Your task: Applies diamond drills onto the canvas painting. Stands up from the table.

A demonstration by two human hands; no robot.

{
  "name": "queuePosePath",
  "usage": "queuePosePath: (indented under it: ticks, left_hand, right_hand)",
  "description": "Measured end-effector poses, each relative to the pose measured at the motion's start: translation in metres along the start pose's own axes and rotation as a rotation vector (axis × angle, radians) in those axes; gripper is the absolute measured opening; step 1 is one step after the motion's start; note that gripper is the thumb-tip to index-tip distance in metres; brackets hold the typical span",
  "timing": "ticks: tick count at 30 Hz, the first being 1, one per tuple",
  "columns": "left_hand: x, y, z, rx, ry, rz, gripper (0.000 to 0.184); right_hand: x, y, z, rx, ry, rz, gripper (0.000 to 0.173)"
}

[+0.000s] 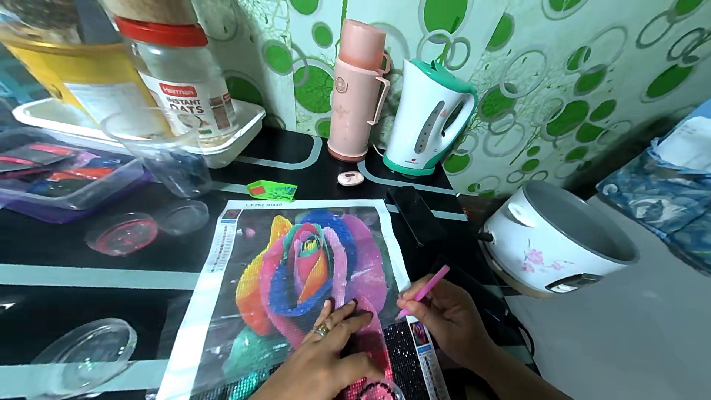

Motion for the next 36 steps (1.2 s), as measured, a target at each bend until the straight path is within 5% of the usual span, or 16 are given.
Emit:
queuePosePath:
  ticks: [4, 15, 36]
  left_hand:
    - [0.000, 0.001, 0.000, 0.005, -0.002, -0.007, 0.058]
    - [0.001, 0.001, 0.003, 0.042, -0.023, 0.031, 0.061]
    - [0.002, 0.002, 0.003, 0.056, -0.025, 0.023, 0.061]
  right_hand:
    - [0.000, 0.004, -0.007, 0.101, -0.038, 0.055, 0.009]
    - [-0.022, -0.029, -0.024, 0.188, 0.095, -0.238, 0.012]
    - [-0.023, -0.043, -0.024, 0.030, 0.184, -0.234, 0.014]
Point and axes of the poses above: each hand's wrist, its own x-axis towards the middle knuckle, its own y-axis out of the back of the hand, z = x × y, the point moved 3 cm from there along x, towards the middle knuckle, and after that the axes turned 4 degrees about z, right-handed, at the moved point
